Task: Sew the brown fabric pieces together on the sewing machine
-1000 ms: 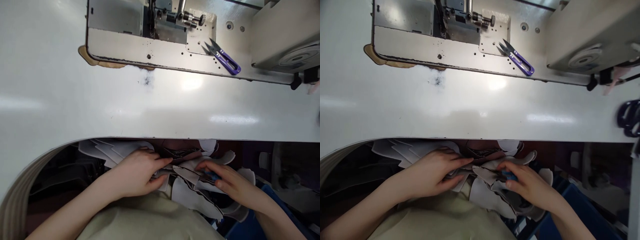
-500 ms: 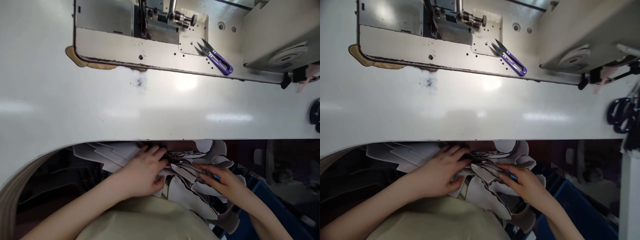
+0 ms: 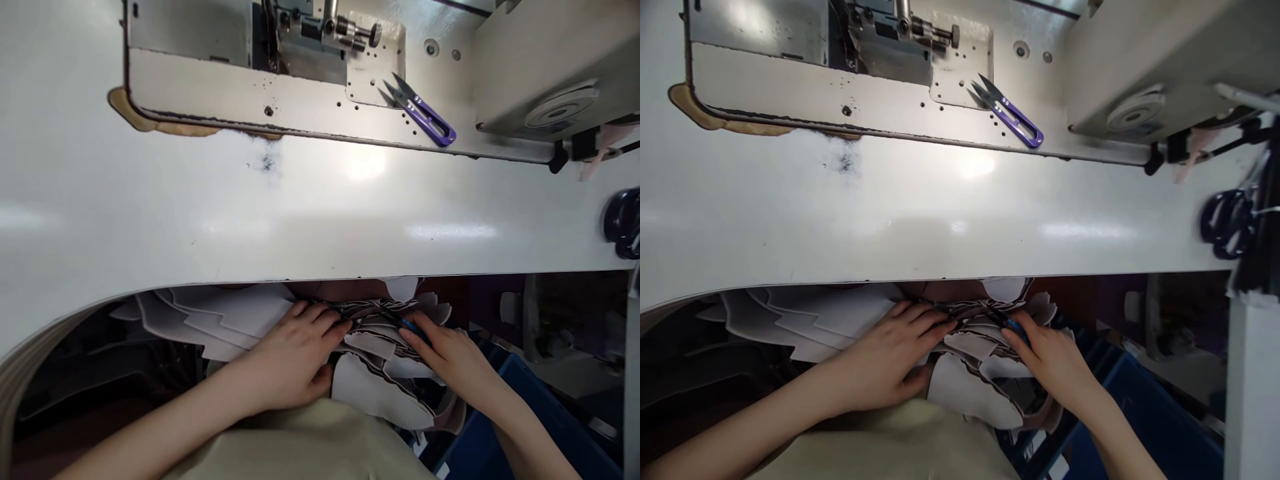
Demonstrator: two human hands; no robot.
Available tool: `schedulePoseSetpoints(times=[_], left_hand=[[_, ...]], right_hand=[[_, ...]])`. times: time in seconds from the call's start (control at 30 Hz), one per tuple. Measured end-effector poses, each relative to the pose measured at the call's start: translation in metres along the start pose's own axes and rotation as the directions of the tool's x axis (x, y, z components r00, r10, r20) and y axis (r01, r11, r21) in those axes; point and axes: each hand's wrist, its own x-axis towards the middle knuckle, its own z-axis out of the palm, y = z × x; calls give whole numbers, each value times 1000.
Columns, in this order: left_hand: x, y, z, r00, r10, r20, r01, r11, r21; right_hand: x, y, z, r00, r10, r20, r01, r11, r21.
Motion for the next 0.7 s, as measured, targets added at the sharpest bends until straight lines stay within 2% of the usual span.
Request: schedulePoseSetpoints(times=[0.23, 0.53, 0.7], left_hand=[[-3, -4, -1, 1000, 23, -5, -23, 1000, -9], [-10, -2, 3, 998, 32, -60, -35, 998, -54], [-11, -3, 4, 997, 35, -64, -41, 995, -94]], right_hand=[[3, -3, -1, 999, 11, -34, -8, 997, 79], [-1, -4, -7, 995, -49, 92, 48, 999, 14], [-2, -7, -10, 995, -83, 55, 85, 996, -33]])
